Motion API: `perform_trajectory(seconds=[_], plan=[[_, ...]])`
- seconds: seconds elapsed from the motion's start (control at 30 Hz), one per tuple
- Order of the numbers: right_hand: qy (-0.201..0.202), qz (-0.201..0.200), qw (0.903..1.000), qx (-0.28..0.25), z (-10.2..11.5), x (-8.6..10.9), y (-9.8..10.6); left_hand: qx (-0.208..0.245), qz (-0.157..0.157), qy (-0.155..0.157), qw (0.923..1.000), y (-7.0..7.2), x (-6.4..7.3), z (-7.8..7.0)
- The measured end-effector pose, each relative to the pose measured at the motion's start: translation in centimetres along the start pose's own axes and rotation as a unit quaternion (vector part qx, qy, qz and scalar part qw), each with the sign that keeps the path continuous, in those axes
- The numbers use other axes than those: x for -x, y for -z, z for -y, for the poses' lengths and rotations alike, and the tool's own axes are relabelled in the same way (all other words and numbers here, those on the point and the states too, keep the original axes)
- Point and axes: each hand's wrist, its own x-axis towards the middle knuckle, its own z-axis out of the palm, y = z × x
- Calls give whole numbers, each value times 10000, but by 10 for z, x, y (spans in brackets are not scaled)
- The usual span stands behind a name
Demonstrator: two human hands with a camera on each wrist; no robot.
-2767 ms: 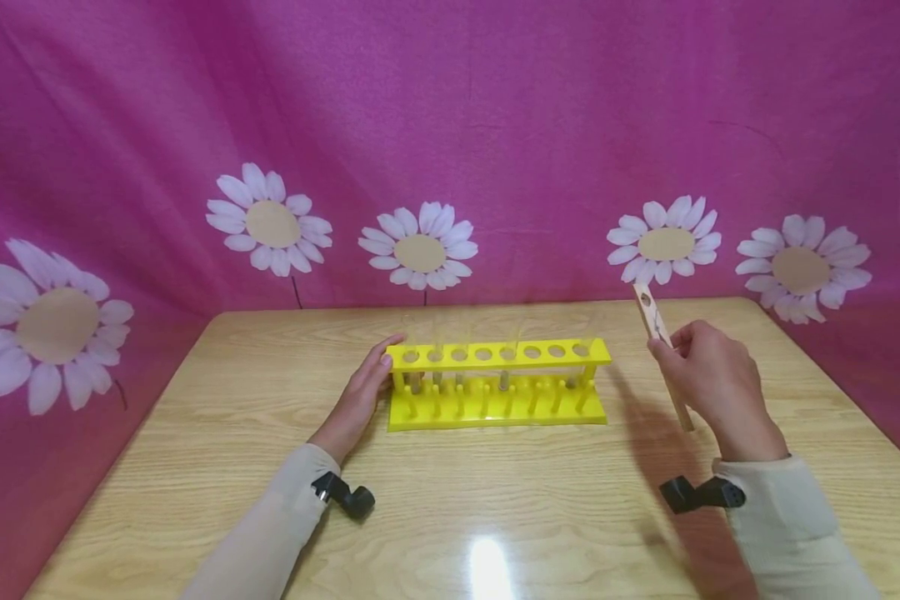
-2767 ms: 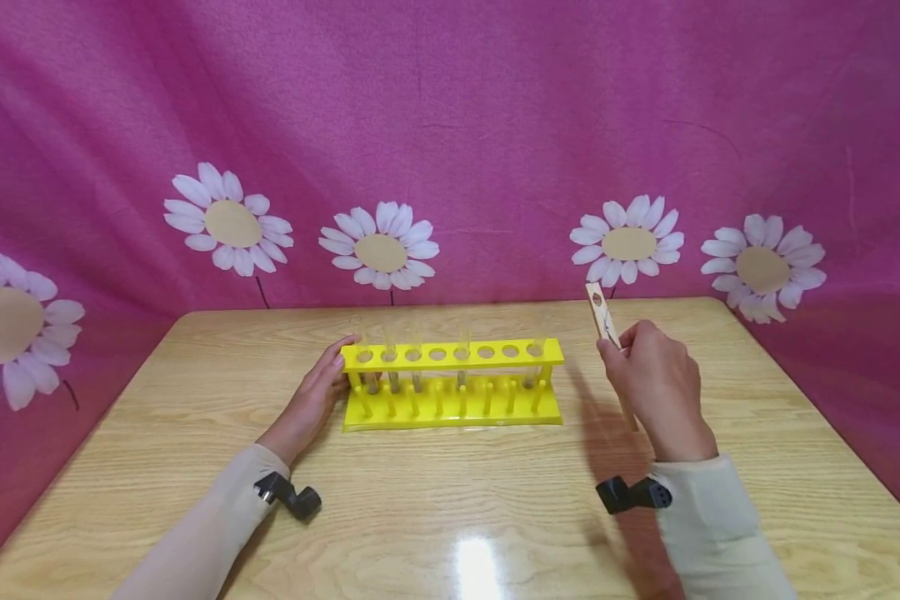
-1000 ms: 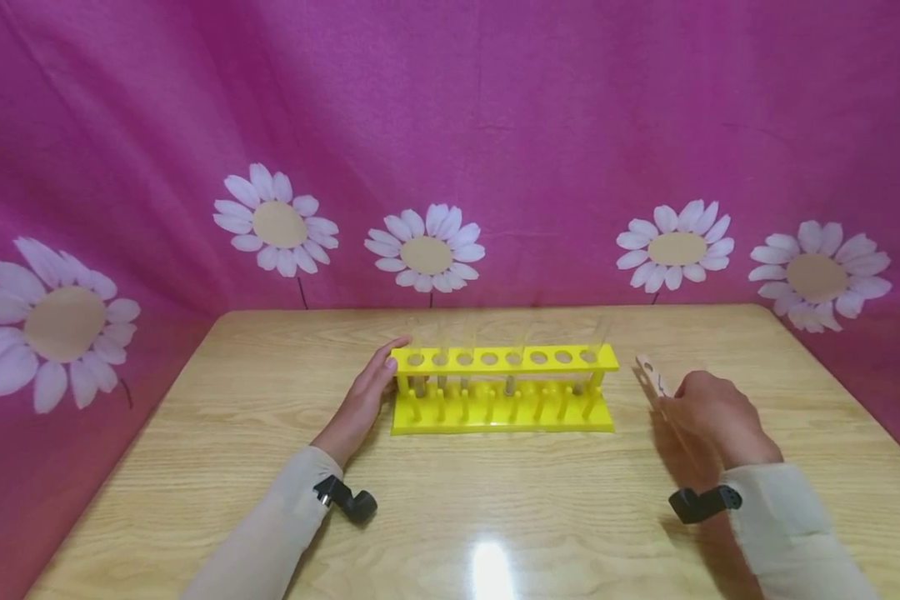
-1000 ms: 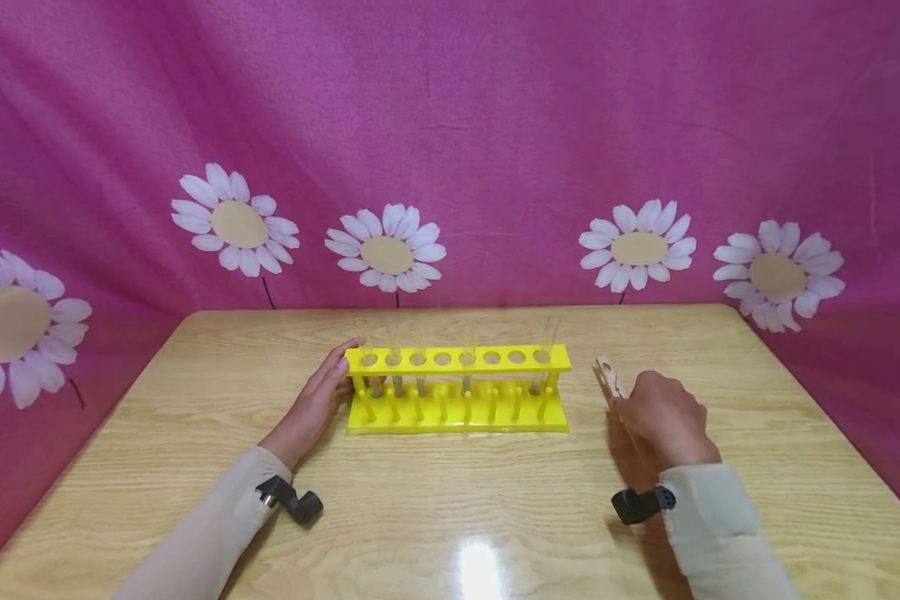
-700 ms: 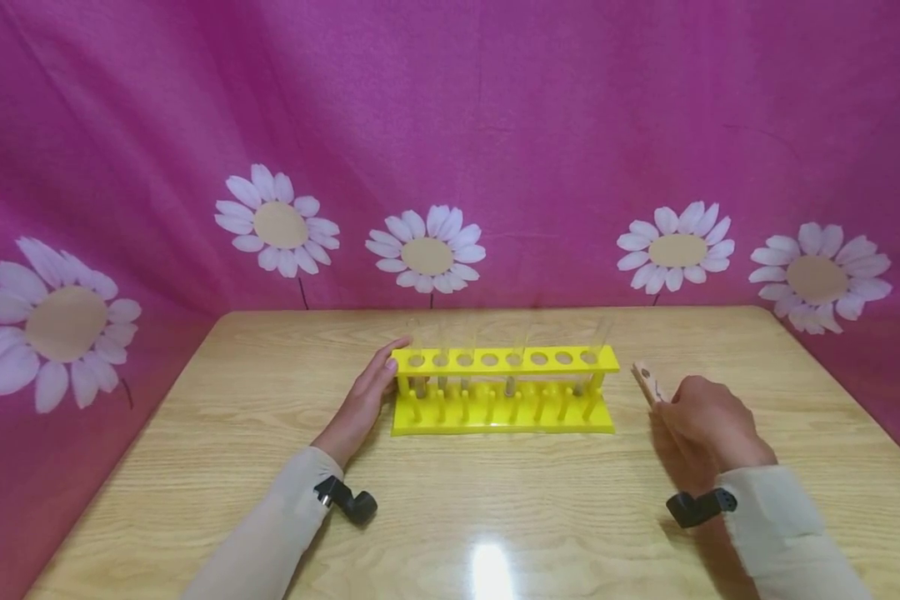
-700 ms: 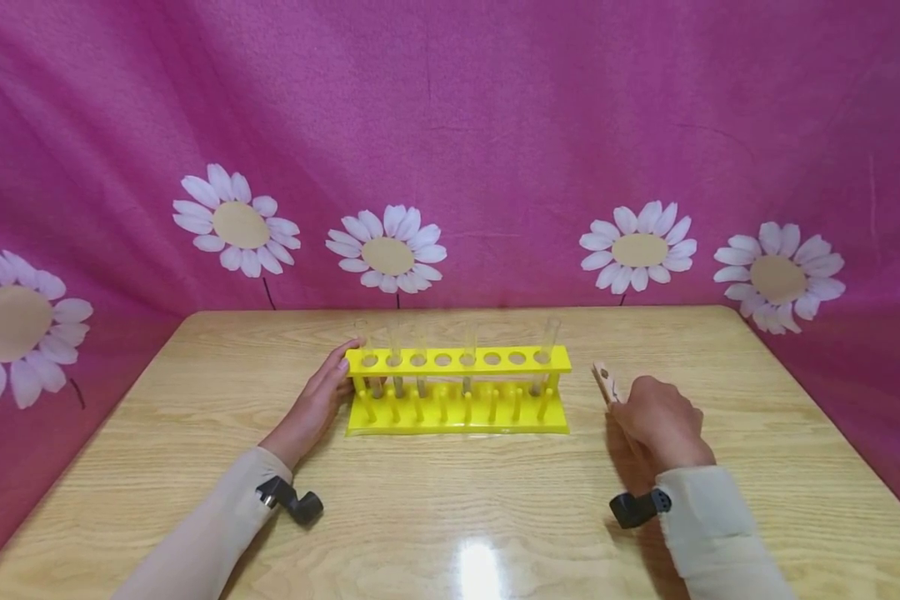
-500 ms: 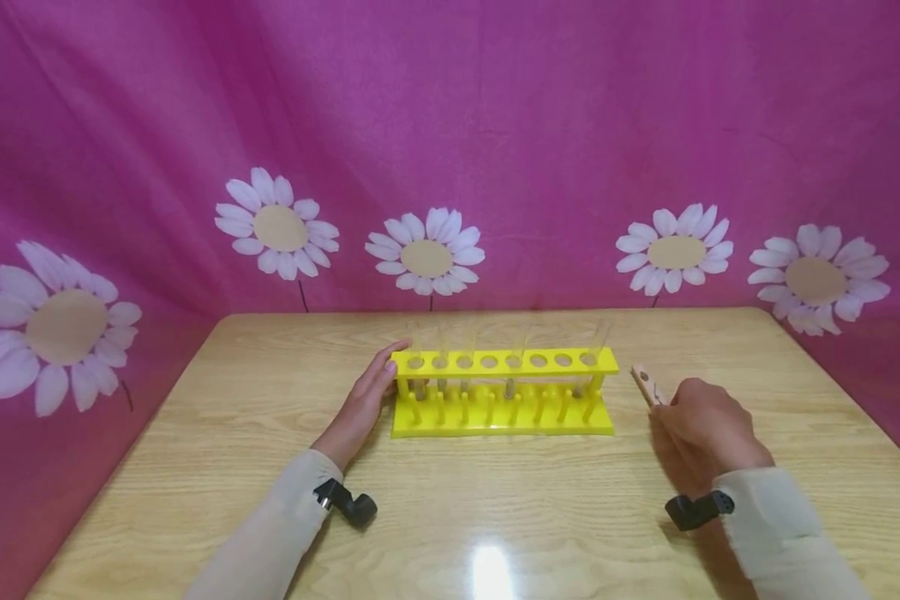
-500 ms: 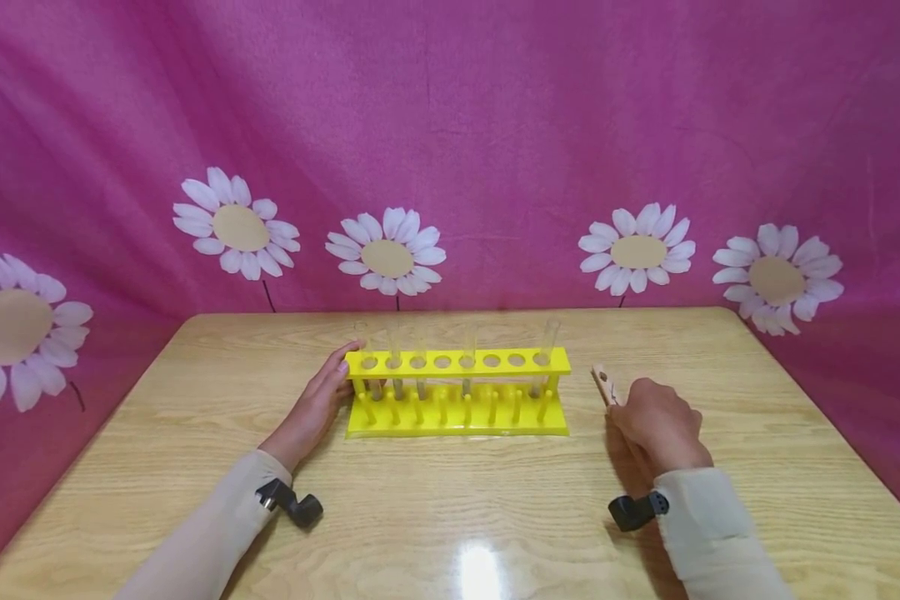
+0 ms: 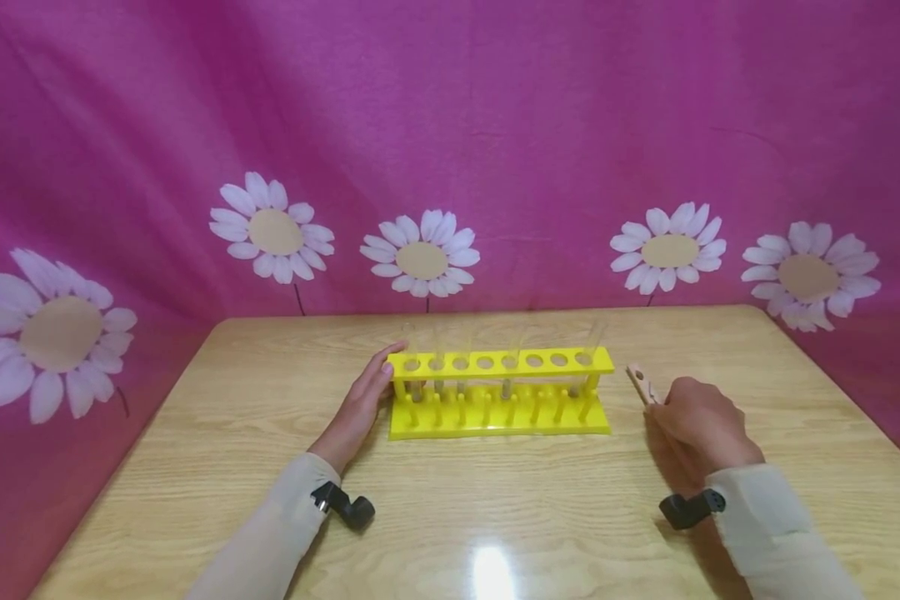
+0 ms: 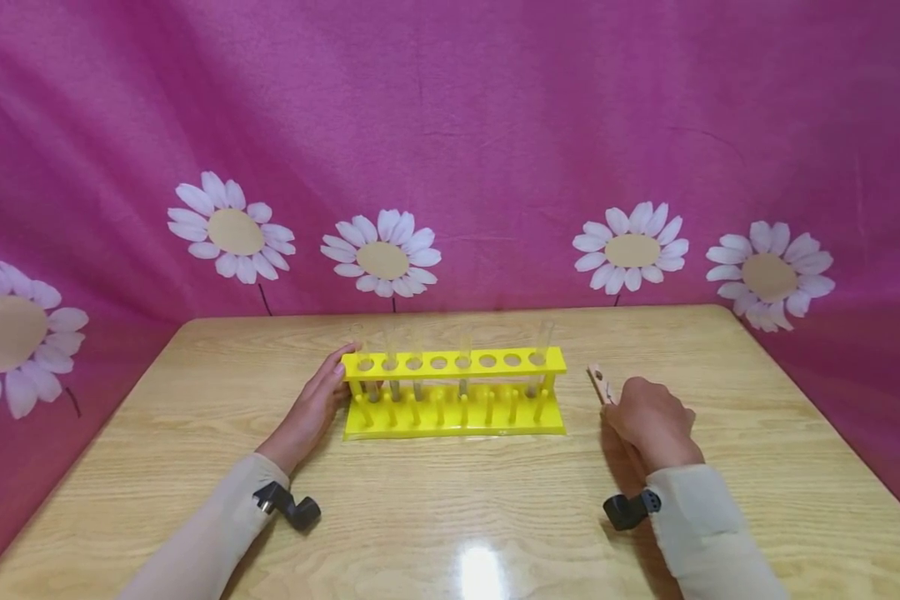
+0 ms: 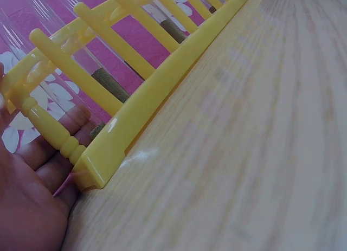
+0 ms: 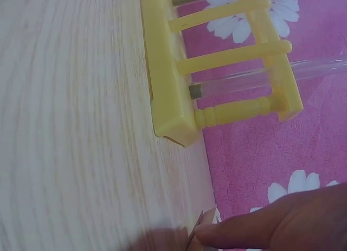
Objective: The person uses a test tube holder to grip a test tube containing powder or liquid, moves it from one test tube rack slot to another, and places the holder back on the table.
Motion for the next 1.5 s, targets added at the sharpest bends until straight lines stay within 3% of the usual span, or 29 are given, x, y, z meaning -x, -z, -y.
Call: perform_trajectory(seconds=[0.43,0.8,1.07,1.3,1.5], plan=[[173,-255,9991,300,4,-5,-1,-46,-7,-131,9999,2,1,-2],[152,-185,9995,225,0,-6,1,-30,-31,-111,9999,1,0,-3],[147,-79,9995,261,1,-4,7,25,-33,-121,9999,0,-2,-1],[279,-216,9987,366,4,-2,10,-31,-57,-12,10000,-2,-3,-2],[189,-192,9991,314,11,7,12,88,7,-128,9999,-5,-2,-1]])
